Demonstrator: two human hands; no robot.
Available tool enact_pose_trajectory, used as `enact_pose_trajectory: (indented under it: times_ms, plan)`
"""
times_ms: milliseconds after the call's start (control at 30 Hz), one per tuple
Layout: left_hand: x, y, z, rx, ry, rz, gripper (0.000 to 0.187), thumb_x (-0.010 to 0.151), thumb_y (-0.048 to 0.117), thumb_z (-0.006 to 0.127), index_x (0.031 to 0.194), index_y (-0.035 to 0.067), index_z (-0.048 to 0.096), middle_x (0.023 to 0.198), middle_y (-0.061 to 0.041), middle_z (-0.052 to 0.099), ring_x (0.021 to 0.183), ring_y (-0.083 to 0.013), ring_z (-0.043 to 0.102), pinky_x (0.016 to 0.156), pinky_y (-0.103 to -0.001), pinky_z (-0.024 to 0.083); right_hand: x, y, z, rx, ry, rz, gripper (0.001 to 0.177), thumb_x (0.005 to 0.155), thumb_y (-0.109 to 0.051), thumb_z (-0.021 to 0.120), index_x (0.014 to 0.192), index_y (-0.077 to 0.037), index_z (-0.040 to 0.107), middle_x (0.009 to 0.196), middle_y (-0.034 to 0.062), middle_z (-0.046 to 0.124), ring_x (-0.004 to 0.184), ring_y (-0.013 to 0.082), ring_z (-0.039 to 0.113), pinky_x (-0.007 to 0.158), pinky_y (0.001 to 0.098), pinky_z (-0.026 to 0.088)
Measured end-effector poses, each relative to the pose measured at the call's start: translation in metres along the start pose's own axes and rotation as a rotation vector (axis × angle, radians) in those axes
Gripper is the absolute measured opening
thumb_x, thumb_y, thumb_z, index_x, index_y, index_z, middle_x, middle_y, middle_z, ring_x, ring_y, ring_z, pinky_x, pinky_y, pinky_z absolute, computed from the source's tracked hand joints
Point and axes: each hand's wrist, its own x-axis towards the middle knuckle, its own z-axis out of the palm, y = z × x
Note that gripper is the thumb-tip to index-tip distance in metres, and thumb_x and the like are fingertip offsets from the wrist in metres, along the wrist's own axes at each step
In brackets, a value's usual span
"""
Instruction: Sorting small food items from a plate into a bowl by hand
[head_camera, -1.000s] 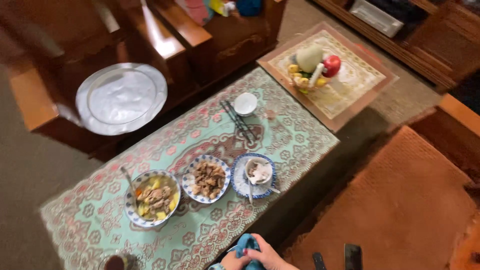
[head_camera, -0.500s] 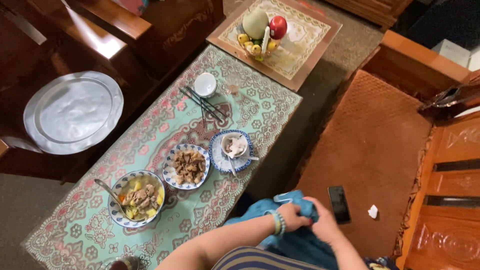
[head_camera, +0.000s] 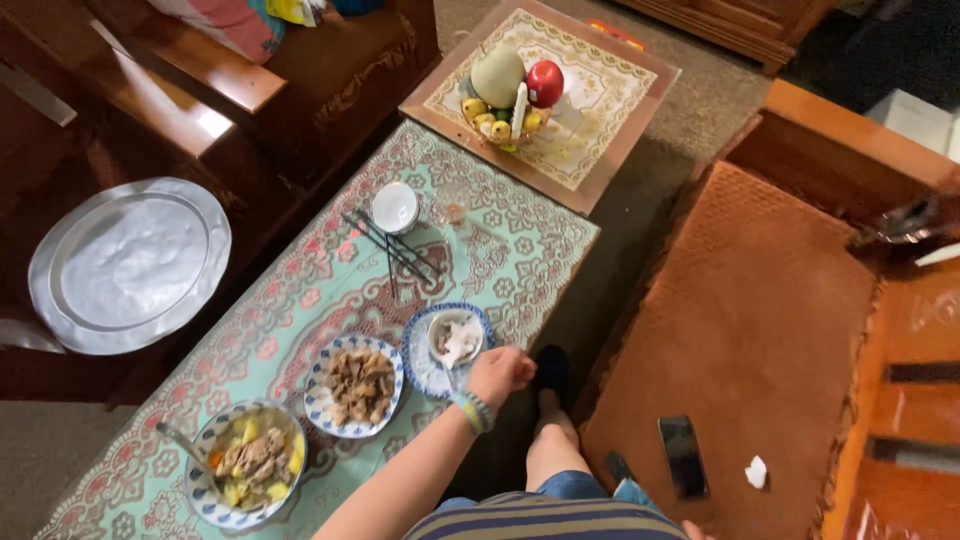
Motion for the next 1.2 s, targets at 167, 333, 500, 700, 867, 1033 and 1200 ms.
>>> enact_pose_trajectory:
  times_ms: [167, 333, 500, 700, 867, 1033, 1200]
  plan:
    - [0.034, 0.031, -0.029, 0.26, 0.199, -0.004, 0.028, 0.086, 0.036, 0.067, 0.075, 0.011, 0.069, 0.071, -0.009, 0.068, 0.072, -0.0201, 0.066, 0.068, -0.037, 0.056, 0.056, -0.072, -0.084, 0.017, -0.054, -0.151, 0.094, 0.087, -0.061, 0.076, 0.165, -0.032, 0.031, 0.163, 0.0127, 0.039, 0.152, 0.029, 0.037, 0.124, 0.0435, 0.035]
    - [0.06, 0.044, 0.009, 0.691, 0.226, 0.092, 0.015, 0.087, 0.036, 0.065, 0.094, 0.028, 0.075, 0.089, 0.008, 0.081, 0.087, -0.012, 0.072, 0.086, -0.034, 0.052, 0.102, -0.185, -0.211, 0.163, 0.15, -0.596, 0.069, 0.096, -0.047, 0.068, 0.156, -0.019, 0.05, 0.159, 0.0091, 0.053, 0.148, 0.0263, 0.05, 0.123, 0.0402, 0.04]
    - [0.085, 0.066, 0.068, 0.832, 0.114, 0.321, 0.042, 0.086, 0.037, 0.075, 0.125, 0.022, 0.064, 0.117, -0.002, 0.078, 0.1, -0.0244, 0.077, 0.092, -0.043, 0.057, 0.089, -0.267, -0.304, 0.183, 0.118, -1.035, 0.061, 0.091, -0.025, 0.078, 0.148, -0.013, 0.058, 0.148, 0.0104, 0.064, 0.135, 0.0263, 0.062, 0.115, 0.0372, 0.047]
    - [0.075, 0.147, 0.074, 0.874, 0.201, 0.361, 0.04, 0.095, 0.028, 0.07, 0.132, 0.014, 0.063, 0.133, -0.007, 0.066, 0.124, -0.0268, 0.064, 0.108, -0.045, 0.051, 0.045, -0.342, -0.365, 0.134, 0.054, -1.244, 0.062, 0.097, -0.027, 0.073, 0.154, -0.016, 0.053, 0.156, 0.0104, 0.053, 0.144, 0.0285, 0.05, 0.12, 0.0427, 0.038]
    - [0.082, 0.152, 0.043, 0.896, 0.269, 0.394, 0.036, 0.092, 0.03, 0.073, 0.123, 0.013, 0.067, 0.125, -0.006, 0.068, 0.119, -0.0256, 0.066, 0.106, -0.042, 0.052, 0.032, -0.351, -0.386, 0.23, 0.026, -1.181, 0.054, 0.096, -0.024, 0.073, 0.148, -0.017, 0.058, 0.153, 0.0046, 0.059, 0.138, 0.0237, 0.06, 0.115, 0.0391, 0.045]
    - [0.103, 0.145, 0.039, 0.941, 0.254, 0.321, 0.029, 0.094, 0.03, 0.069, 0.12, 0.016, 0.069, 0.132, -0.005, 0.066, 0.125, -0.0259, 0.062, 0.109, -0.046, 0.051, 0.061, -0.328, -0.384, 0.255, 0.061, -1.106, 0.056, 0.096, -0.029, 0.074, 0.149, -0.019, 0.059, 0.147, 0.0057, 0.061, 0.112, 0.0234, 0.074, 0.104, 0.0362, 0.055]
    - [0.148, 0.135, 0.063, 0.854, 0.272, 0.483, 0.025, 0.09, 0.031, 0.073, 0.112, 0.018, 0.071, 0.117, -0.003, 0.068, 0.116, -0.0275, 0.064, 0.104, -0.042, 0.049, 0.105, -0.328, -0.419, 0.236, -0.081, -0.966, 0.054, 0.096, -0.027, 0.075, 0.147, -0.022, 0.061, 0.135, -0.0056, 0.064, 0.104, 0.0134, 0.073, 0.092, 0.0284, 0.058]
